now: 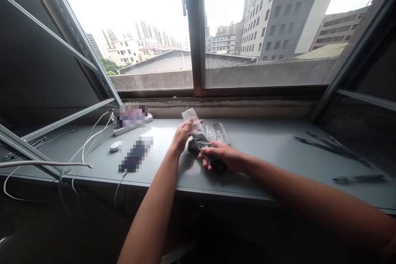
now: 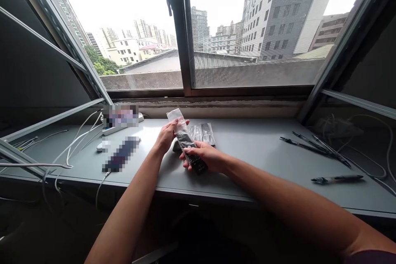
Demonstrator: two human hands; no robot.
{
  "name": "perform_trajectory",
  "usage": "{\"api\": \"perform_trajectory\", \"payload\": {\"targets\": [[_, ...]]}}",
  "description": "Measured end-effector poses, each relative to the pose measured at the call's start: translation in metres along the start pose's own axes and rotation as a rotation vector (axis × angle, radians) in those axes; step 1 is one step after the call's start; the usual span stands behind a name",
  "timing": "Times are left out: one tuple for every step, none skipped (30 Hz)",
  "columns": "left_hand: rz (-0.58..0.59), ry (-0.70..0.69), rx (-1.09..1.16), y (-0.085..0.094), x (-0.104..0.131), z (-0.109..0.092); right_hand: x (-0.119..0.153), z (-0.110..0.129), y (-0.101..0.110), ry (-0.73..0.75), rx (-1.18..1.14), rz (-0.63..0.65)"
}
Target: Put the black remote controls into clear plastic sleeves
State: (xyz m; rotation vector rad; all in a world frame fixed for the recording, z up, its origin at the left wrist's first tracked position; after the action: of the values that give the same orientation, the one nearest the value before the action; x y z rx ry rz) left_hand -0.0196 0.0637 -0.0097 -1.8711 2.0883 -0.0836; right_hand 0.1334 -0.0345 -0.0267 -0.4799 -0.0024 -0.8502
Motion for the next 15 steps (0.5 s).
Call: {"api": "perform_trajectory", "payload": {"targets": [[0.008, 0.03, -0.026, -0.001, 0.001, 0.002, 0.0, 0.001, 0.0, 0.004, 0.0, 0.0], [0.028, 0.062, -0.06, -0.002, 0.003, 0.003, 0.0, 0.002, 0.0, 0.011, 0.0, -0.001], [0.052, 0.086, -0.094, -0.004, 0.004, 0.005, 0.0, 0.002, 0.0, 0.015, 0.002, 0.0], [0.075, 0.096, -0.118, -0.005, 0.004, 0.005, 0.0, 0.002, 0.0, 0.018, 0.005, 0.002], [0.092, 0.092, -0.125, -0.007, 0.005, 0.005, 0.0, 0.003, 0.0, 0.023, 0.009, 0.004], [0.094, 0.075, -0.11, -0.007, 0.004, 0.003, 0.0, 0.004, 0.0, 0.027, 0.014, 0.009], [0.079, 0.049, -0.074, -0.006, 0.002, 0.001, 0.001, 0.004, -0.001, 0.031, 0.019, 0.016], [0.045, 0.019, -0.022, -0.003, 0.0, -0.002, 0.001, 0.005, -0.002, 0.035, 0.024, 0.02], [-0.004, -0.012, 0.037, 0.002, -0.002, -0.005, 0.002, 0.005, -0.002, 0.034, 0.029, 0.026], [-0.071, -0.043, 0.1, 0.009, -0.005, -0.007, 0.003, 0.005, -0.003, 0.026, 0.032, 0.032], [-0.151, -0.071, 0.162, 0.018, -0.006, -0.01, 0.004, 0.004, -0.003, 0.012, 0.034, 0.037], [-0.239, -0.093, 0.225, 0.029, -0.008, -0.011, 0.004, 0.003, -0.003, -0.01, 0.036, 0.043], [-0.327, -0.11, 0.288, 0.039, -0.009, -0.012, 0.005, 0.002, -0.003, -0.031, 0.038, 0.049], [-0.405, -0.117, 0.351, 0.049, -0.009, -0.011, 0.005, 0.001, -0.002, -0.05, 0.038, 0.055], [-0.47, -0.119, 0.403, 0.058, -0.009, -0.01, 0.005, 0.0, -0.001, -0.065, 0.032, 0.062]]}}
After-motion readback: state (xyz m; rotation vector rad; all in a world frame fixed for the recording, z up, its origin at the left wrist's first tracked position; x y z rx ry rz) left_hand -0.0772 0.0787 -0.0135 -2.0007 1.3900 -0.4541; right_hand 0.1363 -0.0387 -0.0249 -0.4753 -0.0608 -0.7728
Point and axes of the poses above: each hand's wrist, its own x-axis away from the middle knuckle, its own y-axis out of the back of the hand, z = x × y, the point moved 7 cm from there along -x, towards the middle knuckle, and after that the axes turned 3 degrees about -y, right-handed, at the moved point
